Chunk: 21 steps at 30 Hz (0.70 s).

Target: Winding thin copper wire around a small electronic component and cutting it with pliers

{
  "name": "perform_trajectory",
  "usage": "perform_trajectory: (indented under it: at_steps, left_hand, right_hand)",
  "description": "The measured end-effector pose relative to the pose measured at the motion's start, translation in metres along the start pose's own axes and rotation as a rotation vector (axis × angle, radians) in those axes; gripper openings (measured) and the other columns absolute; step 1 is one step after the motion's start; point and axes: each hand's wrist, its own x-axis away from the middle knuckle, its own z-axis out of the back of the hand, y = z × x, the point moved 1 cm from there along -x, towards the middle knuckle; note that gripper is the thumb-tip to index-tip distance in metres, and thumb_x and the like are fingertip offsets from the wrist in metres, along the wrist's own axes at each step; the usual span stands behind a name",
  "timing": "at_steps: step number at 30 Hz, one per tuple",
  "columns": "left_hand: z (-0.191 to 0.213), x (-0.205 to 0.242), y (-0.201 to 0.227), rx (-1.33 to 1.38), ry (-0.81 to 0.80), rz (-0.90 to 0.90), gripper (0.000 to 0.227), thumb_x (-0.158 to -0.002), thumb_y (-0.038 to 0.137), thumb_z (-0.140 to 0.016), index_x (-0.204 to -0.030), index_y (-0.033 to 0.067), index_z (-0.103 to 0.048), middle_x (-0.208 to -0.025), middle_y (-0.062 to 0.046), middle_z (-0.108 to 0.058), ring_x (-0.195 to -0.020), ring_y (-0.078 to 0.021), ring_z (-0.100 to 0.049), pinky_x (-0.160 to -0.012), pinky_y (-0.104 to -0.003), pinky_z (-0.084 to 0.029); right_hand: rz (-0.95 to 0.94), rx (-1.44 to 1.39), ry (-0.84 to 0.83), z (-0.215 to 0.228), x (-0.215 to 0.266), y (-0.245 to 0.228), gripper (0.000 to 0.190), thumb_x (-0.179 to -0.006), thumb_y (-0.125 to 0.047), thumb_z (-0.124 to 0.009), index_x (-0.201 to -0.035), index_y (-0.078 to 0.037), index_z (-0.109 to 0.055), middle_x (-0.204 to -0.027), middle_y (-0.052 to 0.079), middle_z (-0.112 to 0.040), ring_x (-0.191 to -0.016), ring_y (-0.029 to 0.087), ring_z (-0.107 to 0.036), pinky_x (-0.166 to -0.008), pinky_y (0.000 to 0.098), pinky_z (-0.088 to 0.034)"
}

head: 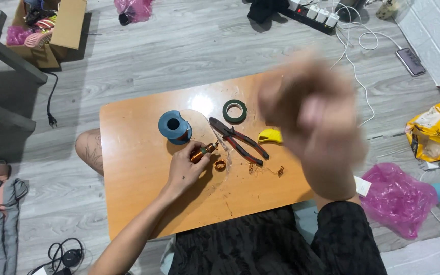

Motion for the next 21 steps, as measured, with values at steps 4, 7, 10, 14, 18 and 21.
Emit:
perform_trajectory:
  at_steps: [4, 7, 10, 14, 18, 21]
  left_hand:
    - [-0.004, -0.001, -0.007, -0.012, -0.010, 0.016, 0.026, -0.094, 0.022, -0.077, -0.114, 0.0056, -0.078, -0.085, -0.007, -0.083, -0.068, -0.0165, -0.070, -0.064, -0.031, -0.057]
    - [-0.009, 0.001, -0.020, 0.033, 0.005, 0.087, 0.030, -0.090, 0.032, -0.083, -0.116, 0.0168, -0.080, -0.101, -0.017, -0.086, -0.099, -0.0431, -0.082, -0.080, -0.049, -0.067]
    - [-0.012, 0.002, -0.023, 0.039, 0.014, 0.074, 0.031, -0.090, 0.034, -0.084, -0.116, 0.0185, -0.080, -0.101, -0.015, -0.086, -0.098, -0.0396, -0.083, -0.080, -0.048, -0.067]
    - [-0.011, 0.001, -0.028, 0.026, 0.002, 0.095, 0.033, -0.089, 0.037, -0.084, -0.116, 0.0193, -0.080, -0.103, -0.014, -0.086, -0.101, -0.0409, -0.082, -0.083, -0.049, -0.066]
    - [-0.014, -0.001, -0.031, 0.012, 0.002, 0.084, 0.033, -0.089, 0.039, -0.084, -0.116, 0.0205, -0.080, -0.102, -0.013, -0.086, -0.100, -0.0402, -0.083, -0.083, -0.049, -0.065]
    - [-0.015, -0.001, -0.031, 0.021, 0.021, 0.080, 0.034, -0.088, 0.039, -0.085, -0.116, 0.0206, -0.080, -0.102, -0.014, -0.086, -0.101, -0.0401, -0.082, -0.084, -0.049, -0.066]
  right_hand:
    - [-0.181, 0.200, -0.461, -0.050, 0.015, -0.034, 0.074, -0.117, -0.060, -0.032, -0.121, -0.007, -0.083, -0.105, 0.008, -0.062, -0.101, 0.026, -0.054, -0.102, 0.0447, -0.048]
    - [-0.217, 0.136, -0.424, -0.061, 0.021, -0.024, 0.068, -0.116, -0.058, -0.037, -0.120, -0.007, -0.083, -0.107, 0.008, -0.064, -0.103, 0.026, -0.057, -0.102, 0.0439, -0.050]
    - [-0.253, 0.083, -0.409, -0.065, 0.024, -0.017, 0.063, -0.116, -0.056, -0.042, -0.119, -0.008, -0.082, -0.109, 0.009, -0.065, -0.104, 0.026, -0.060, -0.101, 0.0432, -0.051]
    - [-0.276, 0.022, -0.389, -0.070, 0.024, -0.007, 0.057, -0.115, -0.054, -0.048, -0.117, -0.008, -0.081, -0.111, 0.009, -0.067, -0.105, 0.026, -0.063, -0.101, 0.0422, -0.053]
    - [-0.297, -0.035, -0.371, -0.070, 0.026, 0.002, 0.050, -0.114, -0.052, -0.054, -0.116, -0.009, -0.079, -0.114, 0.010, -0.070, -0.107, 0.026, -0.067, -0.100, 0.0413, -0.055]
    - [-0.305, -0.072, -0.355, -0.075, 0.028, 0.000, 0.046, -0.113, -0.051, -0.059, -0.115, -0.009, -0.078, -0.116, 0.010, -0.071, -0.108, 0.025, -0.070, -0.100, 0.0405, -0.057]
